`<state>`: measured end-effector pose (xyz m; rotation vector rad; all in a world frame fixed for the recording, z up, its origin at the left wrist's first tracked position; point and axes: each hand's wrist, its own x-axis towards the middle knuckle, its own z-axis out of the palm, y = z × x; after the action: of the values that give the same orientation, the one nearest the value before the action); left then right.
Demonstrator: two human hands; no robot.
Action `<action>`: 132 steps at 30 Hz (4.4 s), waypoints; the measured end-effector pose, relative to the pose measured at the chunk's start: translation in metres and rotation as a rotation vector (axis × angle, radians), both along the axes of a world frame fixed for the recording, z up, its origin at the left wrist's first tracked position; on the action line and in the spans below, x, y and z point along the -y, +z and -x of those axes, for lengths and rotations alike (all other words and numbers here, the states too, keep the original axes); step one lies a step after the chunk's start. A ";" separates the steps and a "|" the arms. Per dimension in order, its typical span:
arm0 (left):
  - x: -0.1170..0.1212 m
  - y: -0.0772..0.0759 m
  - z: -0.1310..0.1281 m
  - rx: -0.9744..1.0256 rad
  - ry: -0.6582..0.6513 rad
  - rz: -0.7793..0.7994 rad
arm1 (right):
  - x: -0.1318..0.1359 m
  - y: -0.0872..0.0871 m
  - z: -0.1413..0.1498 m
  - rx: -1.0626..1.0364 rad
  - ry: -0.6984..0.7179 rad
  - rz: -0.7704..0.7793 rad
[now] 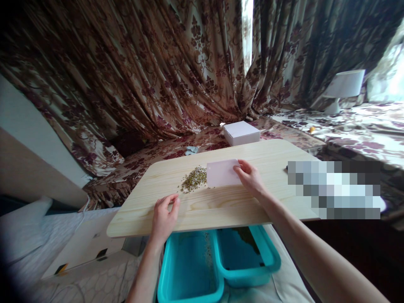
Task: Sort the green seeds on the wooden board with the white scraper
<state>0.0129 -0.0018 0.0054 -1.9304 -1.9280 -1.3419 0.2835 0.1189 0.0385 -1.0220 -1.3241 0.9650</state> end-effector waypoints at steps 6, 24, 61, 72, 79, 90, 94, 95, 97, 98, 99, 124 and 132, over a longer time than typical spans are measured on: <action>0.000 0.000 0.000 0.004 -0.001 0.000 | -0.001 -0.002 0.001 -0.006 0.031 -0.007; 0.000 0.001 0.000 0.000 0.011 0.013 | -0.002 -0.004 0.004 -0.047 0.044 -0.029; -0.001 -0.001 0.001 -0.005 0.004 0.008 | -0.004 -0.006 0.003 0.057 0.114 -0.017; -0.001 -0.002 0.002 -0.015 0.003 0.013 | -0.002 -0.002 0.001 0.077 0.115 0.002; -0.001 -0.002 0.001 -0.014 0.004 0.009 | 0.001 0.003 0.001 0.085 0.068 0.048; 0.000 -0.001 0.001 -0.007 0.004 0.019 | 0.001 0.003 0.000 0.090 0.077 0.074; 0.000 -0.002 0.001 -0.002 0.007 0.019 | 0.001 0.004 -0.001 0.085 0.090 0.093; 0.000 -0.002 0.001 -0.001 0.008 0.018 | 0.001 0.004 -0.001 0.079 0.099 0.103; 0.000 -0.002 0.001 0.002 0.008 0.016 | 0.001 0.005 -0.002 0.075 0.125 0.119; 0.000 -0.002 0.001 0.003 0.008 0.015 | 0.001 0.005 -0.003 0.076 0.135 0.124; -0.001 -0.003 0.001 0.004 0.008 0.014 | 0.002 0.006 -0.004 0.079 0.142 0.129; -0.001 -0.003 0.002 0.002 0.002 -0.007 | 0.040 0.018 -0.039 0.258 0.191 0.238; -0.001 -0.002 0.001 0.007 0.014 0.001 | 0.042 0.024 -0.047 0.232 0.179 0.159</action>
<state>0.0118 -0.0003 0.0037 -1.9112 -1.9425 -1.3463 0.3303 0.0769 0.0622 -1.1785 -1.5706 1.1259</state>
